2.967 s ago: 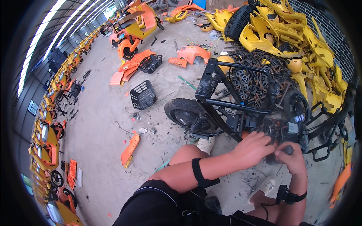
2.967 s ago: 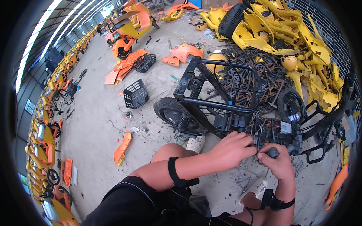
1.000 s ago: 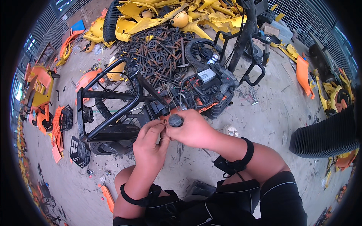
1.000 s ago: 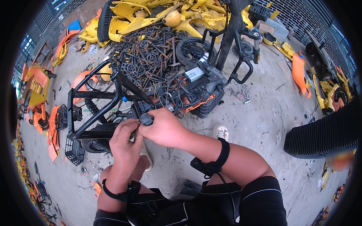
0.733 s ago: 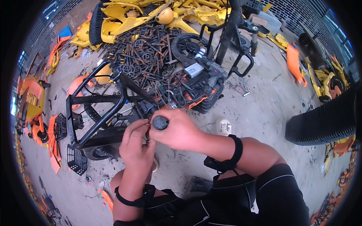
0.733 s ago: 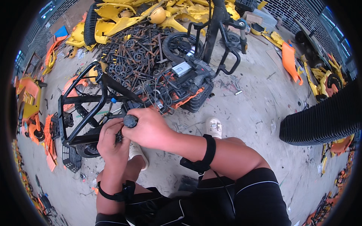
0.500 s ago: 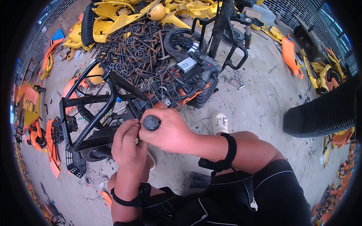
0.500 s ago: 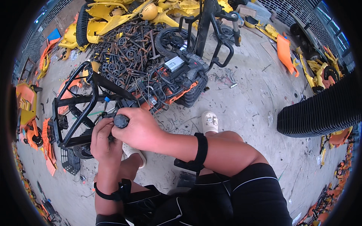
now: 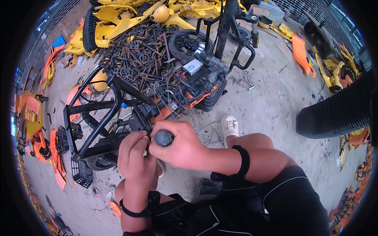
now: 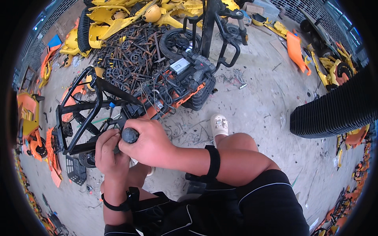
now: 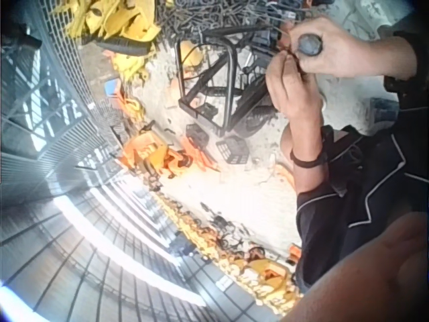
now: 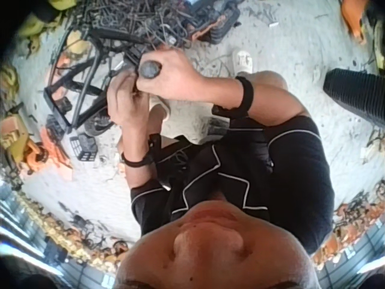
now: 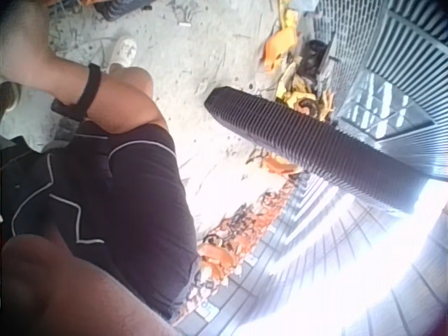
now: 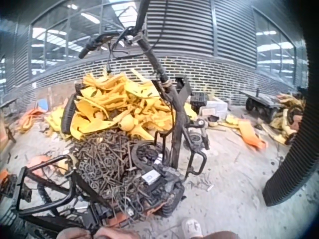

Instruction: The person manipulates electrical wires on a motorcycle frame, using a screwdriver to pry at a connector and then twisting two wires together.

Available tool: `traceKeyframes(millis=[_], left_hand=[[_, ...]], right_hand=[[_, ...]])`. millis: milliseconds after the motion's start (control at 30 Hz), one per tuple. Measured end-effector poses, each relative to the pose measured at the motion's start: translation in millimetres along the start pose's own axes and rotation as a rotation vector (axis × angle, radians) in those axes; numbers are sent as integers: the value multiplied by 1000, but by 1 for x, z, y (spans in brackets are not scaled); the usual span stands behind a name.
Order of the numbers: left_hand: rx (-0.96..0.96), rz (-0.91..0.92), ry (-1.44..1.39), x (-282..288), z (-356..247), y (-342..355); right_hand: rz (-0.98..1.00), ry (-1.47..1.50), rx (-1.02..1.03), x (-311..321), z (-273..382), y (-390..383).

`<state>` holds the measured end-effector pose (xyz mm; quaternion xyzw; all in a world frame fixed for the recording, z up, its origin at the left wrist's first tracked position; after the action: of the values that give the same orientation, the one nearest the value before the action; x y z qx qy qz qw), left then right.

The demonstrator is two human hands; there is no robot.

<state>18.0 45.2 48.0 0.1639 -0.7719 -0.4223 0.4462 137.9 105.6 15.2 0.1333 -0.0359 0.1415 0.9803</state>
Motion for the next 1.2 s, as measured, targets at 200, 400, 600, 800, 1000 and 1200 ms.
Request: traceKeyframes(millis=[200,400,600,800,1000,1200], left_hand=[[177,64,-58,1,-1,6],[348,70,-376,0,18,5],[566,81,-616,-7,33,-7],[891,167,-989,-23,48,-20],[756,267,-699,-16,52,-21],[639,269,-636,-1,52,-14]], right_hand=[[20,53,38,2,-4,4],[171,50,23,7,1,13],[165,-42,141,1,8,15],[166,-25,158,1,7,20],[224,-80,-19,-4,-14,29],[278,-94,98,-16,-1,29]])
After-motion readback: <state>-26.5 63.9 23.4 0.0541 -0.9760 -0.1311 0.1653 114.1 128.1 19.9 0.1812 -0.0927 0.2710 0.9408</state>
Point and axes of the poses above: each hand's wrist, its own y-axis towards the middle knuckle, its own x-axis out of the back of the hand, z = x × y, the point moved 7 cm from there along y, towards the middle knuckle, and after that the axes turned 2 degrees about y, right-handed, at the moved point
